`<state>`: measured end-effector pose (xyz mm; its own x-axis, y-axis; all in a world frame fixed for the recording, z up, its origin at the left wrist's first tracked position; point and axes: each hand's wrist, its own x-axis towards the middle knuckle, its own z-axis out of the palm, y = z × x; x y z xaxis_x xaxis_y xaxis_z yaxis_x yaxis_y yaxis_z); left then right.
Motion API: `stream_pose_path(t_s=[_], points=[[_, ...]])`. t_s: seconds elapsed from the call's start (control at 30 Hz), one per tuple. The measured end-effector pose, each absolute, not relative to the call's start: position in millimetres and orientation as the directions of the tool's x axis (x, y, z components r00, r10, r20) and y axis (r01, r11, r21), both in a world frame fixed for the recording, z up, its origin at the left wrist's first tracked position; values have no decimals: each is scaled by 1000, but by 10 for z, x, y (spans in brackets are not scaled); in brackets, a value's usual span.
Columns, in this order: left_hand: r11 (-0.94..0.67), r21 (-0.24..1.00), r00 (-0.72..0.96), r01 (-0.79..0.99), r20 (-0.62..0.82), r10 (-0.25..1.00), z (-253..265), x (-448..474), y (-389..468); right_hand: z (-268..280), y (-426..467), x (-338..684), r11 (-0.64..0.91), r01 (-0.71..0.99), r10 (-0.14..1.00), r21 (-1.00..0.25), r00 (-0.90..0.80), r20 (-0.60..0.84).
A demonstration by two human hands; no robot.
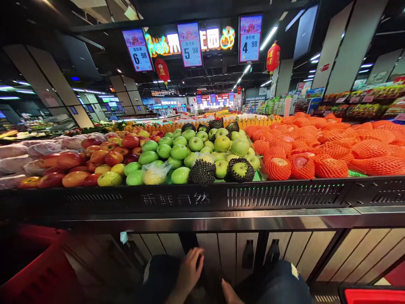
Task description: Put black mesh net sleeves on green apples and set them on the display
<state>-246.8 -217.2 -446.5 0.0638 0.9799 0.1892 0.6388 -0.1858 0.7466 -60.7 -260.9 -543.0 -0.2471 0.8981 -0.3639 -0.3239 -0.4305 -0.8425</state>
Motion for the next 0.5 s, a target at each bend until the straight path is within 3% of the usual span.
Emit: stream_pose_path(t_s=[0.1, 0.17, 0.23, 0.33, 0.5], points=[[-451, 501, -41, 738, 701, 712, -3531, -2550, -1860, -5402, -2682, -572, -468, -311, 881, -827, -234, -410], [-459, 365, -102, 810, 859, 501, -2879, -2591, -1644, -5373, -2730, -547, -466, -304, 883, -831, -218, -415], [-429, 299, -96, 852, 896, 433, -2313, -2633, -1443, -5331, -2769, -511, -457, -300, 888, -838, -206, -411], [-356, 287, -67, 889, 851, 520, -1743, -2688, -1201, -5265, -2802, -430, -426, -270, 902, -863, -204, -381], [-341, 215, 61, 915, 763, 644, -1461, -2731, -982, -5218, -2783, -371, -381, -252, 918, -890, -219, -331]])
